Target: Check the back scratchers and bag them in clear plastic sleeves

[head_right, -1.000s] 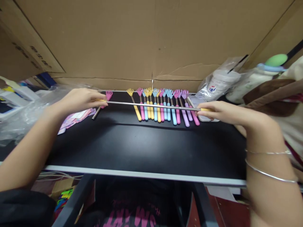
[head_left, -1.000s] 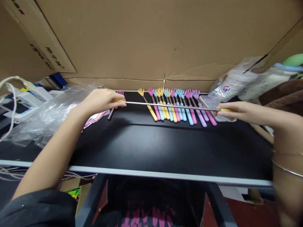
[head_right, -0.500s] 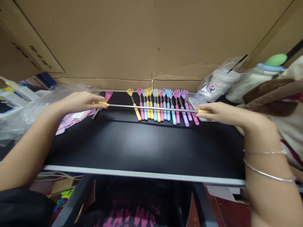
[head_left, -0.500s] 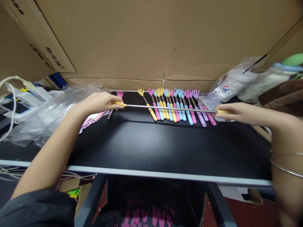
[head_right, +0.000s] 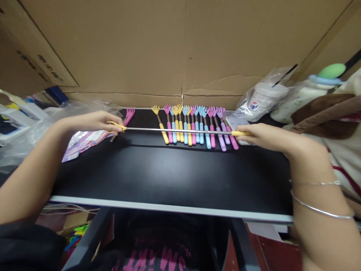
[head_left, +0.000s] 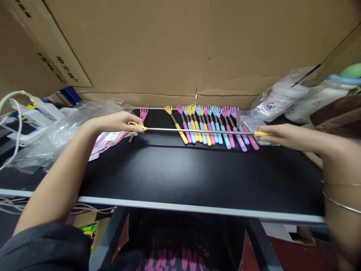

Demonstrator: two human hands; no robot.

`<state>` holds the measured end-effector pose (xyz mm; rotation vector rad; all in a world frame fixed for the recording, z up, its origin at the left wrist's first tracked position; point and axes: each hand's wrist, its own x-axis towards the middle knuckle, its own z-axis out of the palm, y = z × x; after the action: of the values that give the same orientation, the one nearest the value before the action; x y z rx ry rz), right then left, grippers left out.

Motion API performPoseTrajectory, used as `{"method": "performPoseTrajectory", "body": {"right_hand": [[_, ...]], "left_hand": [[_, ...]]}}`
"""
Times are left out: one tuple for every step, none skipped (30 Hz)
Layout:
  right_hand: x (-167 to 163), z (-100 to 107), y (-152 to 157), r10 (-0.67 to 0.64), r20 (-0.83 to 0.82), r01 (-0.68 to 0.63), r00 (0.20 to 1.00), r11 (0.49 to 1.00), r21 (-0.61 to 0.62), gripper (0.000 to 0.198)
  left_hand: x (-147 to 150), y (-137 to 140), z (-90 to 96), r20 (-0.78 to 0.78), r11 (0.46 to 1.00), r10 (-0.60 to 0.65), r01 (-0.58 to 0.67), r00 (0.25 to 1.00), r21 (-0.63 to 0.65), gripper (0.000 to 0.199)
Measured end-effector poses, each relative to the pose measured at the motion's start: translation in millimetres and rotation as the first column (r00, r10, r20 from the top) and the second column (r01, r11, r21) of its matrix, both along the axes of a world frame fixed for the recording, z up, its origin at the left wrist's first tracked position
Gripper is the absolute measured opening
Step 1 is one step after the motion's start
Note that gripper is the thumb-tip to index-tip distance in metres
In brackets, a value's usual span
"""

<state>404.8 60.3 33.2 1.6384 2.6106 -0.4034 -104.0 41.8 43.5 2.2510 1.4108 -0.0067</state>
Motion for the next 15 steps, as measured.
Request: {"method": "performPoseTrajectory", "body": {"right_hand": [[0.0, -1.6, 1.4, 0.005, 0.026, -0.004, 1.000, 1.000, -0.017, 0.062], [-0.8, -2.5, 2.4, 0.005, 0.062, -0.004, 0.998, 1.000, -0.027, 0.058], [-2.5, -2.7, 2.9, -0.021, 0.092, 0.020, 0.996, 1.000, 0.019, 0.054], [-5.2, -1.9, 2.7, -0.047, 0.125, 0.039, 0.991, 0.997, 0.071, 0.049], [-8.5, -0.1, 1.9, -0.070, 0.161, 0.051, 0.984, 0.991, 0.124, 0.044], [-12.4, 2.5, 0.7, -0.091, 0.192, 0.057, 0.977, 0.983, 0.176, 0.040], [-16.5, 5.7, -0.9, -0.113, 0.223, 0.062, 0.968, 0.972, 0.225, 0.036], [-20.7, 9.0, -2.7, -0.142, 0.253, 0.071, 0.957, 0.960, 0.271, 0.033], [-25.2, 12.0, -4.7, -0.172, 0.278, 0.080, 0.945, 0.946, 0.314, 0.030], [-30.3, 14.1, -6.7, -0.203, 0.295, 0.091, 0.934, 0.931, 0.354, 0.027], [-36.3, 14.9, -9.0, -0.224, 0.300, 0.093, 0.927, 0.914, 0.395, 0.024], [-43.6, 13.9, -11.7, -0.230, 0.296, 0.085, 0.927, 0.898, 0.431, 0.022], [-52.6, 10.9, -14.8, -0.217, 0.285, 0.064, 0.934, 0.884, 0.463, 0.021], [-63.1, 6.0, -18.6, -0.171, 0.269, 0.022, 0.948, 0.876, 0.481, 0.020], [-74.9, -0.4, -23.1, -0.108, 0.270, -0.032, 0.957, 0.884, 0.466, 0.021]], "left_hand": [[-0.6, 0.4, -0.4, 0.011, 1.000, -0.001, 0.000, 1.000, 0.006, 0.041], [-1.7, 0.8, -0.9, 0.015, 1.000, 0.000, 0.000, 1.000, 0.015, 0.041], [-3.3, 1.2, -1.5, 0.015, 1.000, 0.001, -0.001, 1.000, 0.028, 0.041], [-5.2, 1.7, -2.0, 0.011, 0.999, 0.001, -0.002, 1.000, 0.044, 0.041], [-7.4, 2.3, -2.3, 0.009, 0.998, 0.002, -0.003, 1.000, 0.063, 0.041], [-9.6, 2.9, -2.5, 0.014, 0.996, 0.003, -0.004, 1.000, 0.085, 0.041], [-11.3, 3.7, -2.5, 0.024, 0.994, 0.001, -0.004, 1.000, 0.108, 0.041], [-12.2, 4.3, -2.4, 0.038, 0.991, -0.003, -0.002, 0.999, 0.131, 0.040], [-11.6, 4.8, -2.3, 0.056, 0.988, -0.006, -0.002, 0.998, 0.155, 0.039], [-8.9, 4.7, -2.7, 0.080, 0.983, -0.009, -0.006, 0.997, 0.181, 0.039], [-3.7, 3.9, -3.5, 0.106, 0.978, -0.012, -0.010, 0.994, 0.207, 0.038], [4.3, 1.9, -5.2, 0.132, 0.973, -0.019, -0.012, 0.991, 0.229, 0.038], [15.1, -1.3, -7.9, 0.160, 0.967, -0.029, -0.013, 0.987, 0.255, 0.038], [28.4, -5.9, -11.6, 0.182, 0.963, -0.051, 0.000, 0.982, 0.269, 0.037], [43.5, -11.9, -16.2, 0.192, 0.959, -0.082, 0.025, 0.978, 0.281, 0.036]]}}
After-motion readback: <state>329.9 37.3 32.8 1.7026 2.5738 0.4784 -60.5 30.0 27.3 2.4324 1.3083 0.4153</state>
